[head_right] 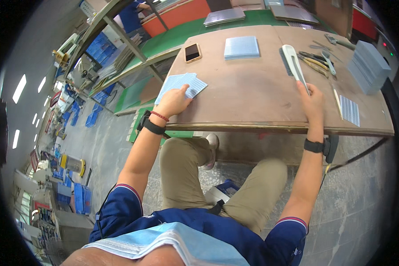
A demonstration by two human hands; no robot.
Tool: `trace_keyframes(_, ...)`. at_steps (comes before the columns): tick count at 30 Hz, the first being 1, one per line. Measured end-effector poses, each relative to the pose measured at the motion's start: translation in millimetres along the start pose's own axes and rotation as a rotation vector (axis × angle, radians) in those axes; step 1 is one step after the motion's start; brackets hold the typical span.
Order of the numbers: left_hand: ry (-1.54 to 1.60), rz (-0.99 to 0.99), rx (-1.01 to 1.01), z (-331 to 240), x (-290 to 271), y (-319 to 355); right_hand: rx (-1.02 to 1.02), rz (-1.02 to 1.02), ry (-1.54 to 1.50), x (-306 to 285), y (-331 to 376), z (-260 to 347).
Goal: Clean small metal or plastic grid components using a brush on a workbench.
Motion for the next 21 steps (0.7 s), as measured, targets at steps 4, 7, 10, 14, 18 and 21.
trace_keyframes(4,-0.077,-0.051,0.038,0,-2,-3,-0.06,-0.006,0.033,4,-3,1)
trace_keyframes(7,-0.112,-0.075,0.025,-7,-16,-6,-0.055,0.015,0.052,0,-4,-8)
trace_keyframes(10,-0.192,-0.146,0.055,-2,-21,-14,-0.077,0.054,-0.018,5,-8,-21)
trace_keyframes(14,-0.282,-0.186,0.021,3,-24,-24,-0.032,0.026,-0.079,4,-7,-19)
trace_keyframes(18,-0.271,-0.172,0.029,17,-14,-36,0.008,0.017,-0.067,2,-4,-18)
trace_keyframes(21,-0.182,-0.123,-0.035,22,-14,-22,-0.023,0.052,-0.017,3,-2,-10)
Point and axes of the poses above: each hand's wrist, its own y-axis away from the middle knuckle, its own x-axis out of the palm, z = x × y, the point moved 6 cm from there along -y, towards the middle knuckle, and after that the axes turned 2 degrees about x, right-handed, at the moved point
